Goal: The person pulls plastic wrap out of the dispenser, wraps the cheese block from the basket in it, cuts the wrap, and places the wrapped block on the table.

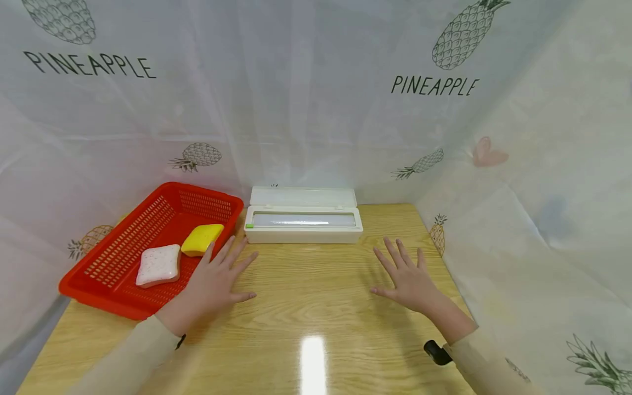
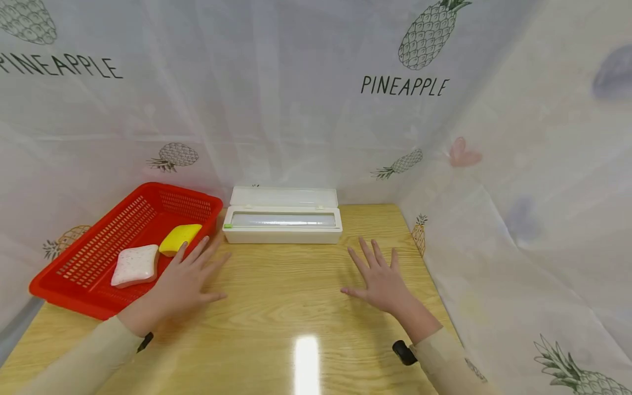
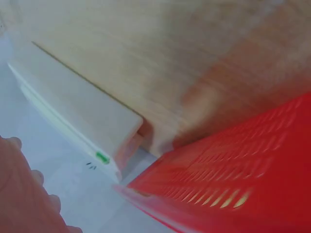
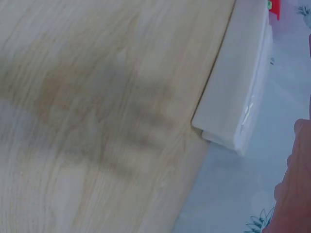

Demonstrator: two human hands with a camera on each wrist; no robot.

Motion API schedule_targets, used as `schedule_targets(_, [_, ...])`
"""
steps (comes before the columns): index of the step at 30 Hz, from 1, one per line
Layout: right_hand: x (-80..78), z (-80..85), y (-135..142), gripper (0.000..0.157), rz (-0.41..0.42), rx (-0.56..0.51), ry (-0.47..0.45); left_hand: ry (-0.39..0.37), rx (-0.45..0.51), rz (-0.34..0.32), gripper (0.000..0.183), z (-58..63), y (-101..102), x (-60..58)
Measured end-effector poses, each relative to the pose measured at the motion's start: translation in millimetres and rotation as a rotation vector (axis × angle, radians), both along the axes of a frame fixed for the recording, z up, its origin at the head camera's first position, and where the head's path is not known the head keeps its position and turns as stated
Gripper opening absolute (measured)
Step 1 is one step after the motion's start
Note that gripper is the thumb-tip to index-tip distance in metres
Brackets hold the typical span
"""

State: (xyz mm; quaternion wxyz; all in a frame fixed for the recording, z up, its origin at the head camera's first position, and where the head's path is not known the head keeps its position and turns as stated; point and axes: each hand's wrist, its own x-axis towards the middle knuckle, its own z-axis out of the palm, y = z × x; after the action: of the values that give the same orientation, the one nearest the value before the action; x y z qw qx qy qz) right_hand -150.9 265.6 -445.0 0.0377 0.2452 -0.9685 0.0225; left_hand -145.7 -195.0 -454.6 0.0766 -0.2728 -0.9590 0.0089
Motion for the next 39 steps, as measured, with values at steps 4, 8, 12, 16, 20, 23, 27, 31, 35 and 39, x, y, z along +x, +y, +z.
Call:
schedule_targets(4, [-10.6, 3.2, -3, 0.095, 0.013, -0.026, -0.005, 0.020, 0.004, -0.016, 0.089, 5.2, 3, -15.3])
schedule_targets(8, [-23.1, 7.6, -6, 0.097, 0.010, -0.078, -0.051, 0.001, -0.001, -0.007, 0.089, 9.5, 8, -33.8])
schedule_targets(12, [-37.8, 12.3, -8, 0.098, 0.020, -0.133, -0.088, -0.037, -0.006, 0.001, 0.091, 12.6, 15, -53.2])
schedule_targets(16, [-51.8, 14.7, -11, 0.102, 0.044, -0.204, -0.146, -0.076, 0.003, -0.009, 0.092, 16.7, 23, -69.5])
schedule_targets(20, [-68.6, 13.7, -14, 0.103, 0.068, -0.318, -0.207, -0.129, 0.000, -0.007, 0.093, 19.0, 30, -86.0])
schedule_targets(23, [-83.2, 12.6, -19, 0.102, 0.082, -0.394, -0.246, -0.164, 0.014, -0.015, 0.093, 17.9, 33, -100.1])
schedule_targets(27, [-102.0, 9.2, -27, 0.099, 0.091, -0.448, -0.292, -0.214, 0.066, -0.023, 0.090, 11.9, 36, -121.1])
schedule_targets(31, [-115.7, 5.9, -34, 0.093, 0.080, -0.465, -0.333, -0.285, 0.130, 0.010, 0.084, 4.6, 38, -136.1])
schedule_targets(35, [-128.7, 2.6, -41, 0.089, 0.048, -0.475, -0.370, -0.343, 0.145, 0.041, 0.078, -2.0, 40, -145.2])
schedule_targets(39, [-143.9, -1.4, -47, 0.084, 0.020, -0.522, -0.402, -0.329, 0.122, 0.036, 0.072, -6.6, 42, -152.0])
